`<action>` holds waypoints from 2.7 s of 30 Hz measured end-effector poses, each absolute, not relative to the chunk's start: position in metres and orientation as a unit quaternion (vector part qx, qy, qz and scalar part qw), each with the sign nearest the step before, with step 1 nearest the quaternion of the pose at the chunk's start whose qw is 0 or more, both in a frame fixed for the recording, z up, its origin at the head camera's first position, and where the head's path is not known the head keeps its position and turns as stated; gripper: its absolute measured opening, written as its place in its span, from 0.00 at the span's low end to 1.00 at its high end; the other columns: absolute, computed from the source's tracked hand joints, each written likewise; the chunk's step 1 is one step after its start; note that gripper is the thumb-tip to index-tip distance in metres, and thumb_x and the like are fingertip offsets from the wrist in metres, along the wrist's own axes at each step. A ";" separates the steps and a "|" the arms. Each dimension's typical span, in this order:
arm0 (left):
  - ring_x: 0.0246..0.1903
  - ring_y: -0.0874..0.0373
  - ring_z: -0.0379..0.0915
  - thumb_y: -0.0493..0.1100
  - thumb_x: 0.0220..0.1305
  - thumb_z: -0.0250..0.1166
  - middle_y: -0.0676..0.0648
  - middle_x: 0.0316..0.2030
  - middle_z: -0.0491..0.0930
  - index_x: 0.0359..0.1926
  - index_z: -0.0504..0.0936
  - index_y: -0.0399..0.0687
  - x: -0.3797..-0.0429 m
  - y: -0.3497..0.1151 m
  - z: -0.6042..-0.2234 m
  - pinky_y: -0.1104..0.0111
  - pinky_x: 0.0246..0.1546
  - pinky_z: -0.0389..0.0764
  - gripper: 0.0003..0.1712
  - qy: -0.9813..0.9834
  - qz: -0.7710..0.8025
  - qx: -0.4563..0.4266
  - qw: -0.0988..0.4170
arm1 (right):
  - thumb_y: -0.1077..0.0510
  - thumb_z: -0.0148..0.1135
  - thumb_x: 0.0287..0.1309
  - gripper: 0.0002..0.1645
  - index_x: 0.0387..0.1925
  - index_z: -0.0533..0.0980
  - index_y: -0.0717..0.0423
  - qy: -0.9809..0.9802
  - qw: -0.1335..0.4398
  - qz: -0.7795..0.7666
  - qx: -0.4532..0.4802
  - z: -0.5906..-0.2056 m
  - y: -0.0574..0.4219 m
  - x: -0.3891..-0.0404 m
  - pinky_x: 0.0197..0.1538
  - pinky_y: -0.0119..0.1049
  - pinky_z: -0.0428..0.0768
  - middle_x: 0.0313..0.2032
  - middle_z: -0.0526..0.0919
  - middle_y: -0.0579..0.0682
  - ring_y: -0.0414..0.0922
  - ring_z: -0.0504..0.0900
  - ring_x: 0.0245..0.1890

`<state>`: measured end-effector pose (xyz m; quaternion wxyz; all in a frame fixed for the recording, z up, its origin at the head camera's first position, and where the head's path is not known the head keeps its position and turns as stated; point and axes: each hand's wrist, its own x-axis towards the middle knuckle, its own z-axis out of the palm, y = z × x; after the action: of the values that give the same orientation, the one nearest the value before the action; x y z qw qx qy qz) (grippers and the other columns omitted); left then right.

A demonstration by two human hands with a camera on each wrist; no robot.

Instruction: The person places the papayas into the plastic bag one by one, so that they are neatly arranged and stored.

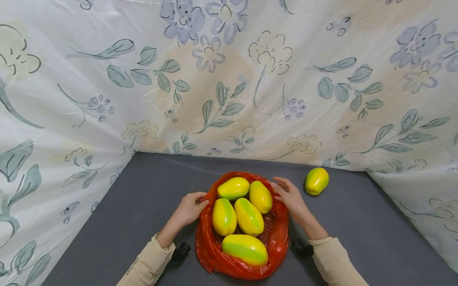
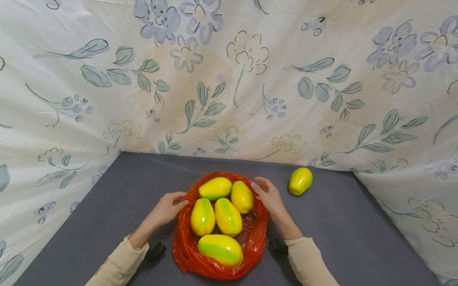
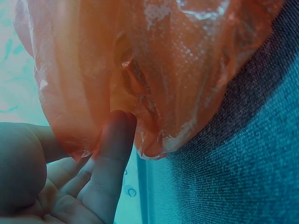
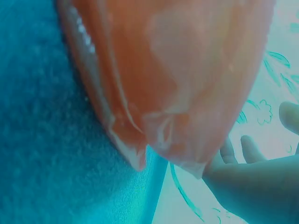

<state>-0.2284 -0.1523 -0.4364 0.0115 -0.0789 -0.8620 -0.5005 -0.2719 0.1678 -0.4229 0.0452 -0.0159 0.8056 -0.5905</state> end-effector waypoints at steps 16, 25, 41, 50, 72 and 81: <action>0.32 0.56 0.79 0.33 0.64 0.62 0.48 0.34 0.81 0.49 0.82 0.36 -0.229 -0.153 -0.441 0.64 0.31 0.80 0.13 -0.860 -0.505 -0.077 0.009 | 0.41 0.49 0.69 0.38 0.69 0.57 0.61 0.753 0.037 -0.657 -0.012 -0.421 0.183 -0.273 0.56 0.44 0.72 0.61 0.64 0.63 0.57 0.68 0.58; 0.33 0.55 0.80 0.33 0.64 0.62 0.47 0.35 0.82 0.49 0.81 0.35 -0.229 -0.153 -0.439 0.65 0.29 0.79 0.13 -0.864 -0.496 -0.091 0.013 | 0.39 0.47 0.68 0.41 0.70 0.55 0.61 0.723 0.033 -0.690 0.010 -0.417 0.193 -0.276 0.58 0.45 0.70 0.61 0.63 0.64 0.57 0.67 0.58; 0.31 0.57 0.78 0.33 0.64 0.62 0.49 0.33 0.81 0.50 0.81 0.36 -0.230 -0.153 -0.438 0.66 0.28 0.78 0.13 -0.864 -0.497 -0.080 0.005 | 0.41 0.48 0.68 0.42 0.71 0.50 0.61 0.663 0.038 -0.748 0.017 -0.412 0.222 -0.280 0.54 0.37 0.74 0.56 0.66 0.56 0.47 0.71 0.53; 0.32 0.56 0.79 0.33 0.64 0.62 0.48 0.34 0.81 0.49 0.81 0.35 -0.229 -0.152 -0.437 0.65 0.30 0.79 0.13 -0.866 -0.494 -0.074 0.006 | 0.42 0.49 0.69 0.33 0.66 0.56 0.55 0.608 0.044 -0.792 0.031 -0.409 0.236 -0.279 0.53 0.35 0.74 0.52 0.69 0.50 0.44 0.72 0.50; 0.36 0.53 0.79 0.34 0.64 0.62 0.48 0.36 0.82 0.50 0.81 0.36 -0.228 -0.152 -0.438 0.62 0.33 0.80 0.13 -0.867 -0.491 -0.080 0.006 | 0.46 0.53 0.67 0.21 0.55 0.67 0.53 0.530 0.028 -0.846 0.058 -0.408 0.264 -0.280 0.50 0.35 0.75 0.44 0.75 0.46 0.42 0.76 0.45; 0.35 0.54 0.79 0.34 0.64 0.62 0.48 0.36 0.82 0.49 0.81 0.36 -0.229 -0.151 -0.438 0.62 0.34 0.80 0.13 -0.868 -0.491 -0.078 0.007 | 0.46 0.52 0.68 0.18 0.53 0.68 0.49 0.522 0.020 -0.850 0.069 -0.410 0.277 -0.279 0.49 0.35 0.76 0.43 0.74 0.45 0.41 0.76 0.43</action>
<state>-0.2290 -0.1509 -0.4377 0.0070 -0.0776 -0.8679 -0.4905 -0.2792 0.2768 -0.4101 0.0196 0.0695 0.5219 -0.8500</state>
